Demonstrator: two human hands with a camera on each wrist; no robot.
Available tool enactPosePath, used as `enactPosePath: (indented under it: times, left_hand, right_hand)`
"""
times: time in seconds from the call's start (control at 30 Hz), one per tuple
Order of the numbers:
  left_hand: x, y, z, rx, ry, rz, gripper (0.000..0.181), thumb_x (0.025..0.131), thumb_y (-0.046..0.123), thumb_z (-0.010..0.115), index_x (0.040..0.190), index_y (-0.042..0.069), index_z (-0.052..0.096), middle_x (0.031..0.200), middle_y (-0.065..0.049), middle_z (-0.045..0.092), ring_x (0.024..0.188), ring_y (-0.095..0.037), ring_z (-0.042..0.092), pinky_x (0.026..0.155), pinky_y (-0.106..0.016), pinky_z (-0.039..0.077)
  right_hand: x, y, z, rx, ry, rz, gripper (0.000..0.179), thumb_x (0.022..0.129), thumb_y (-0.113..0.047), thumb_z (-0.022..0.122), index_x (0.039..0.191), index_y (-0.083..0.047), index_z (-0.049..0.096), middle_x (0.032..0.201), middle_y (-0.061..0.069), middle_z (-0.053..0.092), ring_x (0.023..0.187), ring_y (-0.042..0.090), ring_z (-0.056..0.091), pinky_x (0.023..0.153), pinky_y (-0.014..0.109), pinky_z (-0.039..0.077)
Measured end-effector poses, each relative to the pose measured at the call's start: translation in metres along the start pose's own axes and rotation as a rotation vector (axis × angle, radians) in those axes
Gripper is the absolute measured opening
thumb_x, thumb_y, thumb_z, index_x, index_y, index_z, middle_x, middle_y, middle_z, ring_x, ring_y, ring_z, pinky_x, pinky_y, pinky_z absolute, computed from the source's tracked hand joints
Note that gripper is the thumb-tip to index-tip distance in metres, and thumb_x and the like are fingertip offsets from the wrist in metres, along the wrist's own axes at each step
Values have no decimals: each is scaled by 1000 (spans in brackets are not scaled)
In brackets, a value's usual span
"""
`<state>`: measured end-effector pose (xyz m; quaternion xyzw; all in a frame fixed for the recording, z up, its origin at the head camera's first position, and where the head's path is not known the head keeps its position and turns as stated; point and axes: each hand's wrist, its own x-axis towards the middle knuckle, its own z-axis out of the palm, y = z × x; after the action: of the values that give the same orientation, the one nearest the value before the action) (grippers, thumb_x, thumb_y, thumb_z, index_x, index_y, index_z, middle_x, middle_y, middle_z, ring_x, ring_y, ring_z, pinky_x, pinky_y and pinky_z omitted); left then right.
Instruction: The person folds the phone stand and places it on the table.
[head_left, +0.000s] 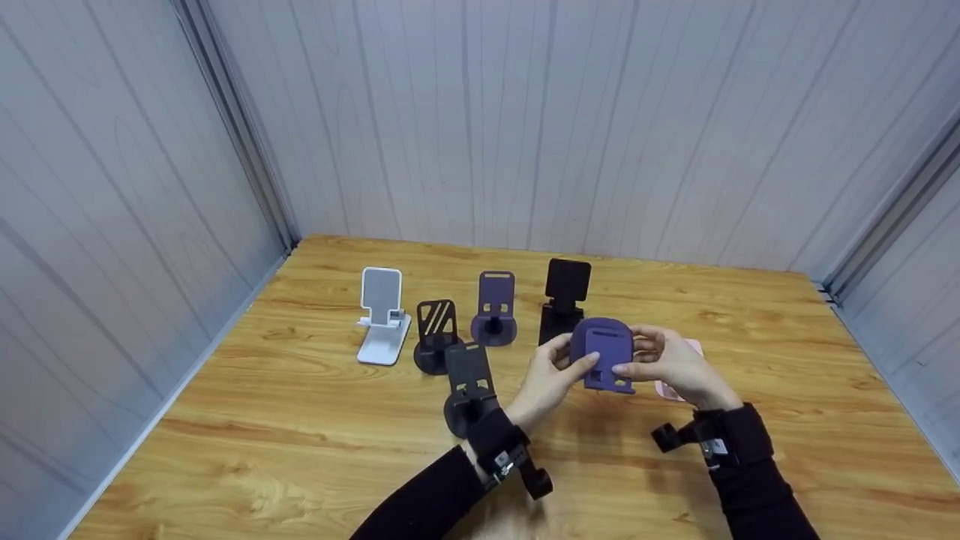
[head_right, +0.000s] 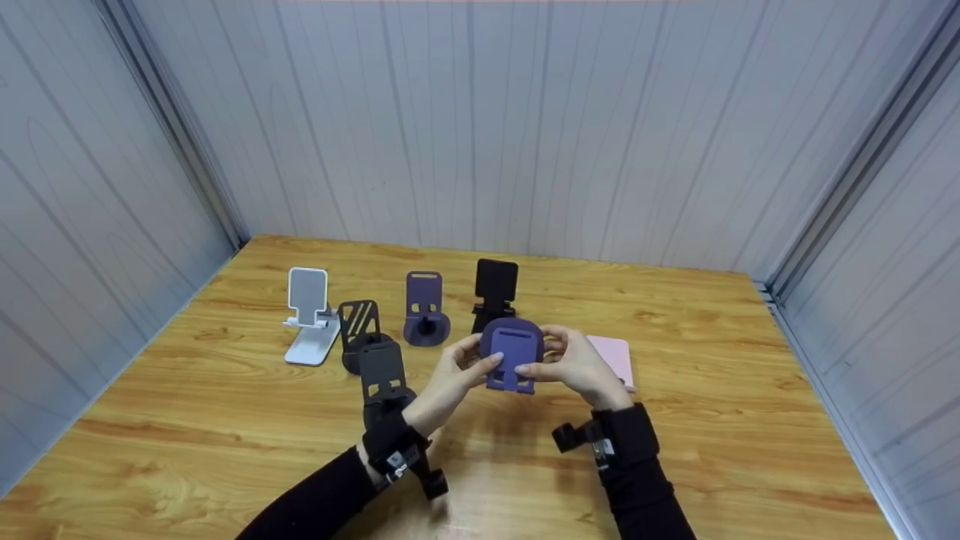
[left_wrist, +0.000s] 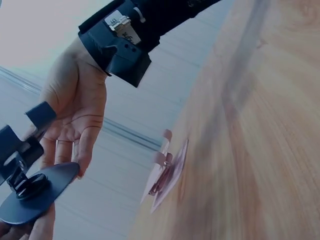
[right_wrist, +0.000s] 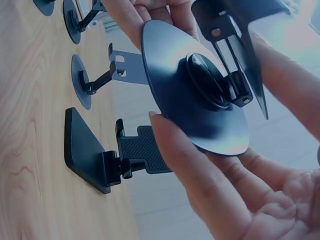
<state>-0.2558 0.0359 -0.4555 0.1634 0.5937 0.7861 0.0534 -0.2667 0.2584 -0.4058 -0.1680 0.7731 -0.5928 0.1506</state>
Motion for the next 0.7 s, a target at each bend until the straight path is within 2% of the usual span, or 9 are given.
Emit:
enactPosePath:
  times: [0.07, 0.3, 0.7]
  left_hand:
    - [0, 2, -1, -5, -7, 2, 35, 103, 1, 66, 135, -12, 60, 119, -21, 74, 103, -17, 73, 93, -31, 63]
    - [0, 10, -3, -19, -4, -41, 33, 101, 1, 68, 132, -10, 63, 110, -10, 76, 95, -12, 73, 88, -29, 63]
    - [-1, 15, -6, -20, -32, -40, 32, 100, -2, 68, 131, -11, 64, 111, -16, 77, 94, -15, 75, 88, -33, 64]
  right_hand:
    - [-1, -1, 1, 4, -3, -5, 76, 94, -5, 80, 151, 22, 36, 116, 15, 73, 101, 13, 73, 90, 29, 63]
    - [-5, -7, 3, 6, -5, -20, 73, 95, -6, 78, 150, 22, 39, 122, 17, 73, 104, 13, 73, 92, 30, 62]
    - [-6, -11, 4, 56, -6, -42, 58, 99, -2, 74, 143, 21, 46, 113, 8, 78, 101, 14, 76, 89, 33, 64]
